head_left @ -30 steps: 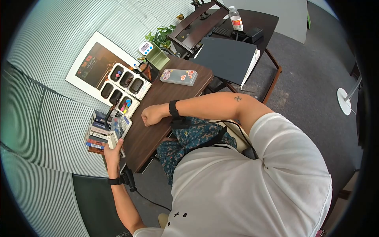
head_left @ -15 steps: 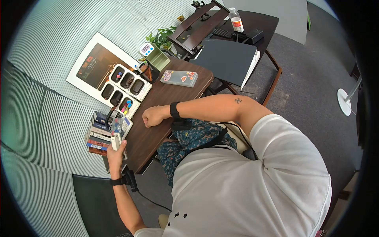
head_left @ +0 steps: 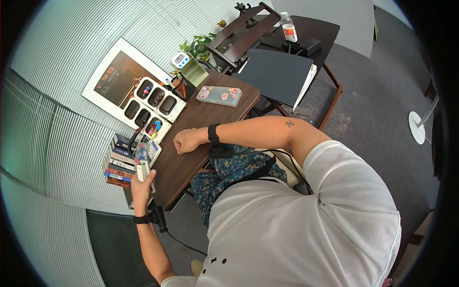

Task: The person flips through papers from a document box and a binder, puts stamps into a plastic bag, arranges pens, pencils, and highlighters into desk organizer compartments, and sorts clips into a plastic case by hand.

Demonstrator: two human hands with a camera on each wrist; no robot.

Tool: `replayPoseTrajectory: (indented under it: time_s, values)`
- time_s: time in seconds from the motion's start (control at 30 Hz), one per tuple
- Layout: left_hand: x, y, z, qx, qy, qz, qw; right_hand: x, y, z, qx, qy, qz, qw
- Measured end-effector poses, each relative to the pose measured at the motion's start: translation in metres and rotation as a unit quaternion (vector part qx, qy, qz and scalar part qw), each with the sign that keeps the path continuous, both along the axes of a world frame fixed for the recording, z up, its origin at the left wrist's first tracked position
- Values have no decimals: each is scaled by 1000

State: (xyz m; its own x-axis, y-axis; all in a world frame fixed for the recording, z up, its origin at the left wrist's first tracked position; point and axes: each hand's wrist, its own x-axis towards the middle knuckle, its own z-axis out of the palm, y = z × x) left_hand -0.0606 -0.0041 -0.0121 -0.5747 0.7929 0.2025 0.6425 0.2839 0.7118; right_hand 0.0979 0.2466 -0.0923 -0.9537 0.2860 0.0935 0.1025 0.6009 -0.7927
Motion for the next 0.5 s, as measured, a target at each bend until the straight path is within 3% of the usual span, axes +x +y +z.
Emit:
replayPoseTrajectory:
  time_s: [0.13, 0.2, 0.23, 0.3, 0.33, 0.4, 0.43, 0.47, 0.5]
  values:
    - [-1, -1, 1, -6, 1, -36, 999, -1, 1, 0, 11, 2, 2, 1000]
    - [-2, 1, 2, -108, -37, 15, 993, -7, 8, -1, -11, 13, 32, 999]
    - [-2, 5, 2, -105, -41, 19, 993, -6, 8, 4, -8, 10, 36, 999]
    - [0, 14, -3, -110, 27, -28, 993, -2, 2, 14, -148, 44, 26, 988]
    - [5, 21, -2, -121, 5, -67, 990, -5, 1, 13, -181, 84, 40, 979]
    - [0, 43, 1, -187, -34, -132, 973, 4, -8, 19, -31, 200, 57, 978]
    - [10, 54, 12, -253, -18, -139, 957, 6, -12, 23, -28, 188, 74, 979]
    - [25, 60, 19, -238, -15, -153, 959, 9, -14, 27, 112, 209, 80, 968]
    - [11, 69, -2, -153, -16, -203, 967, 15, -14, 32, 247, 228, 87, 938]
